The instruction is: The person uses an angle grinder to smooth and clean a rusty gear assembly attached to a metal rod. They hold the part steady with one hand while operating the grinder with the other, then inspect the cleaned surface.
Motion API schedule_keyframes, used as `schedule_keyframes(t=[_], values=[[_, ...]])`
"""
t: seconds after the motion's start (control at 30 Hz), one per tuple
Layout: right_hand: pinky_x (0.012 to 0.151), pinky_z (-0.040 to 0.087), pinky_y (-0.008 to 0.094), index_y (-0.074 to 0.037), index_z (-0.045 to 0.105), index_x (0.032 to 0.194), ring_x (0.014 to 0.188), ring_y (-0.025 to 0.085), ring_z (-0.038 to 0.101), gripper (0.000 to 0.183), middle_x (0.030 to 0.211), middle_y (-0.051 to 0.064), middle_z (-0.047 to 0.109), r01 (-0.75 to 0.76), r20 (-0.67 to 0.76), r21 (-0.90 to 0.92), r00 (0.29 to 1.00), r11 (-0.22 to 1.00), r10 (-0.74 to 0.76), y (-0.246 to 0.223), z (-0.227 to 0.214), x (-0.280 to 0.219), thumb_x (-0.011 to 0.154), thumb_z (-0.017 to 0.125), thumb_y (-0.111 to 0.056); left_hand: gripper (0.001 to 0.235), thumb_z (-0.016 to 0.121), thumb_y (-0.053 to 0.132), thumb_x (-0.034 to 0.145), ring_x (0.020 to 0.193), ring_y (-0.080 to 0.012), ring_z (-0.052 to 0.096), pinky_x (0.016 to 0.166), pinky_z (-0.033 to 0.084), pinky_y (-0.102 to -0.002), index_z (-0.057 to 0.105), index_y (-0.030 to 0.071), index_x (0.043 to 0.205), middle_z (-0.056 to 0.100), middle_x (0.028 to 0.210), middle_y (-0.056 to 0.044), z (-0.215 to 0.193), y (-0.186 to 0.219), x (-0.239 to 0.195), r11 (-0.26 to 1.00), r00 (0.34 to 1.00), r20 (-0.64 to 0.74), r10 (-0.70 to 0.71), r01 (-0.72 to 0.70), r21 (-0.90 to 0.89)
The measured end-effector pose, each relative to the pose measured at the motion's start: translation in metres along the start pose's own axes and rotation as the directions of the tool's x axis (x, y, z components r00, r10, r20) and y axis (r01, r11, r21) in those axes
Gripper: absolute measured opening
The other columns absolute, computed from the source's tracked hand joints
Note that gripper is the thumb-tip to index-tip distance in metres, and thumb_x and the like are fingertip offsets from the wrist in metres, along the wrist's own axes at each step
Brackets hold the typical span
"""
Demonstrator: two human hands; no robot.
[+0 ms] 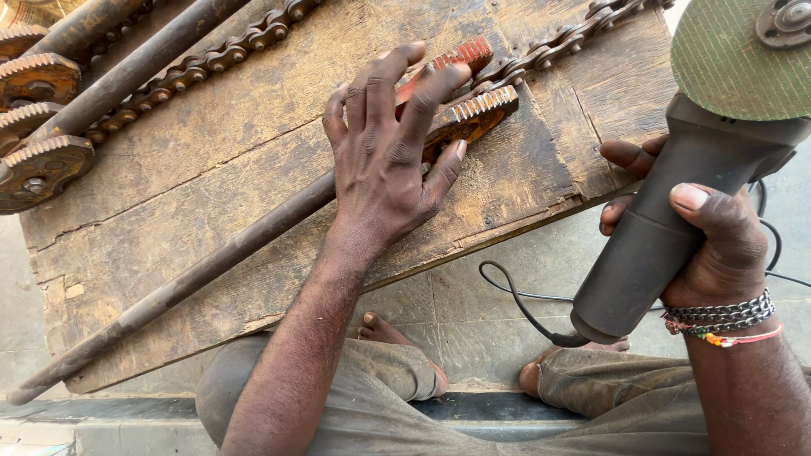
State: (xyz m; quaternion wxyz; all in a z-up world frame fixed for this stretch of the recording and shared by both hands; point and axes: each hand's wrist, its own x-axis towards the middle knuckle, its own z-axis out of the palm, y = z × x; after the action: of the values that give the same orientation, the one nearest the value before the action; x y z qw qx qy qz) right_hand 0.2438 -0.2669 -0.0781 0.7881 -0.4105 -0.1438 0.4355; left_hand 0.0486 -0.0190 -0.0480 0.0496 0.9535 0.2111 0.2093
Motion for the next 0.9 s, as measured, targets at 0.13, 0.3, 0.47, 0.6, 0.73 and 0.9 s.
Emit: schedule_keyframes(t=[0.13, 0.3, 0.47, 0.6, 0.73, 0.9], values=[[0.081, 0.065, 0.046, 0.009, 0.051, 0.134, 0.09, 0.034, 0.075, 0.06, 0.133, 0.036, 0.061, 0.007, 0.001, -0.014, 1.0, 1.0, -0.007, 0.0, 0.001, 0.0, 0.087, 0.076, -0.019, 0.089, 0.085, 0.047, 0.086, 0.138, -0.0337, 0.049, 0.117, 0.033, -0.057, 0.044, 0.006, 0.153, 0.049, 0.147, -0.019, 0.001, -0.003, 0.002, 0.982, 0.992, -0.025, -0.124, 0.119, -0.146], [0.08, 0.065, 0.046, 0.007, 0.052, 0.139, 0.09, 0.034, 0.075, 0.063, 0.132, 0.036, 0.061, -0.004, -0.004, -0.01, 1.0, 1.0, 0.004, 0.0, -0.001, 0.0, 0.086, 0.076, -0.018, 0.084, 0.091, 0.05, 0.081, 0.125, -0.0252, 0.061, 0.113, 0.044, -0.049, 0.055, 0.006, 0.143, 0.067, 0.131, -0.013, 0.001, -0.002, 0.001, 0.961, 0.984, -0.035, -0.172, 0.16, -0.226], [0.081, 0.064, 0.046, 0.008, 0.052, 0.135, 0.09, 0.035, 0.074, 0.059, 0.133, 0.036, 0.061, 0.006, 0.0, 0.006, 1.0, 1.0, -0.006, 0.002, -0.002, -0.001, 0.088, 0.075, -0.019, 0.107, 0.096, 0.049, 0.076, 0.126, -0.0225, 0.059, 0.111, 0.04, -0.045, 0.034, 0.013, 0.154, 0.066, 0.136, -0.008, 0.006, 0.014, -0.014, 0.98, 0.974, -0.213, -0.08, 0.038, -0.195], [0.082, 0.064, 0.046, 0.008, 0.053, 0.136, 0.09, 0.035, 0.074, 0.059, 0.135, 0.035, 0.062, -0.014, -0.01, 0.001, 1.0, 1.0, 0.014, 0.004, -0.008, 0.0, 0.088, 0.074, -0.019, 0.127, 0.1, 0.042, 0.077, 0.13, -0.0188, 0.058, 0.116, 0.034, -0.043, 0.011, 0.018, 0.165, 0.064, 0.134, -0.002, 0.006, 0.018, -0.022, 0.969, 0.961, -0.271, -0.063, -0.006, -0.247], [0.082, 0.063, 0.047, 0.007, 0.052, 0.131, 0.089, 0.035, 0.073, 0.055, 0.136, 0.035, 0.062, -0.026, -0.012, 0.033, 1.0, 0.999, 0.026, 0.005, -0.013, -0.001, 0.089, 0.075, -0.019, 0.124, 0.102, 0.036, 0.083, 0.121, -0.0136, 0.057, 0.108, 0.036, -0.037, 0.011, 0.018, 0.166, 0.064, 0.142, 0.001, 0.003, 0.027, -0.02, 0.968, 0.95, -0.304, -0.069, -0.01, -0.251], [0.084, 0.063, 0.047, 0.008, 0.051, 0.131, 0.087, 0.035, 0.073, 0.055, 0.138, 0.037, 0.061, -0.027, 0.018, 0.034, 0.999, 0.999, 0.027, 0.009, -0.021, -0.002, 0.092, 0.075, -0.021, 0.122, 0.098, 0.027, 0.078, 0.132, -0.0204, 0.056, 0.113, 0.034, -0.042, 0.013, 0.018, 0.165, 0.063, 0.145, -0.002, -0.005, 0.029, -0.034, 0.974, 0.96, -0.274, -0.052, -0.012, -0.226]])
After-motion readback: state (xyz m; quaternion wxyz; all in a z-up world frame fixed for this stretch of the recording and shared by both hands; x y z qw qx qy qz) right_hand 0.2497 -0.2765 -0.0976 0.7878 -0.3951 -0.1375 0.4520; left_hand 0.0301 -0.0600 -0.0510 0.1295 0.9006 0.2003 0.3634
